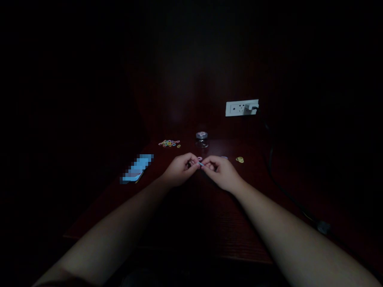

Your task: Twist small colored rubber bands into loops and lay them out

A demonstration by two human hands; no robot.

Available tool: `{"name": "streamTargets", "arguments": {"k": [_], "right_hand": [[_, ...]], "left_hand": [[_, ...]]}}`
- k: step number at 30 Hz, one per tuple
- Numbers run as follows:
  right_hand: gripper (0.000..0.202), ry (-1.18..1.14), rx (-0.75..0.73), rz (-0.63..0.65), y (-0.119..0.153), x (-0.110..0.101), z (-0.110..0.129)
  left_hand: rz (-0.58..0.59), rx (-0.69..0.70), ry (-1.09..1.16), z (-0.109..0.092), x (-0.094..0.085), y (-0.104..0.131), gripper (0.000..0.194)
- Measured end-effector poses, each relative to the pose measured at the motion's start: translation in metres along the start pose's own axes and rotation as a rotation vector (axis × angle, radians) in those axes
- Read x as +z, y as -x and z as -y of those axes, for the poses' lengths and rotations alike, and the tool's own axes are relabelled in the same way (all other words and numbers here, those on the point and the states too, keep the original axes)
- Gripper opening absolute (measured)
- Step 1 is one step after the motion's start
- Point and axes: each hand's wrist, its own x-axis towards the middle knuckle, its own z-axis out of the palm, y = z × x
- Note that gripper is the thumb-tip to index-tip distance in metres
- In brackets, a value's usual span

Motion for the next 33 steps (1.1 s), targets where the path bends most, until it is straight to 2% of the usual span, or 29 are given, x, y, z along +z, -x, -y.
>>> {"name": "streamTargets", "arguments": {"k": [4, 12, 17, 19, 24, 29, 33], "right_hand": [[0.018, -0.019, 0.011, 0.015, 0.001, 0.000, 0.001], [0.030, -0.218, 0.158, 0.219, 0.000, 0.001, 0.009], [0.036, -0.268, 0.197, 0.255, 0.001, 0.001, 0.006], [0.034, -0.293, 0.195, 0.244, 0.001, 0.001, 0.004], [0.032, -0.321, 0.169, 0.124, -0.001, 0.000, -0.001], [0.029, -0.285, 0.152, 0.051, -0.001, 0.001, -0.002], [0.026, -0.237, 0.142, 0.040, 0.000, 0.002, 0.000]], "left_hand": [[-0.001, 0.006, -0.005, 0.002, 0.000, -0.001, 0.011], [-0.091, -0.024, -0.107, 0.006, 0.002, -0.001, 0.011], [0.027, 0.042, -0.087, -0.001, 0.000, 0.000, 0.011], [0.057, 0.052, -0.090, -0.003, -0.001, 0.001, 0.011], [0.084, 0.063, -0.074, -0.006, -0.003, 0.001, 0.012], [0.048, 0.086, -0.073, -0.007, -0.004, 0.002, 0.008], [0.017, 0.103, -0.079, -0.007, -0.002, 0.002, 0.007]]}}
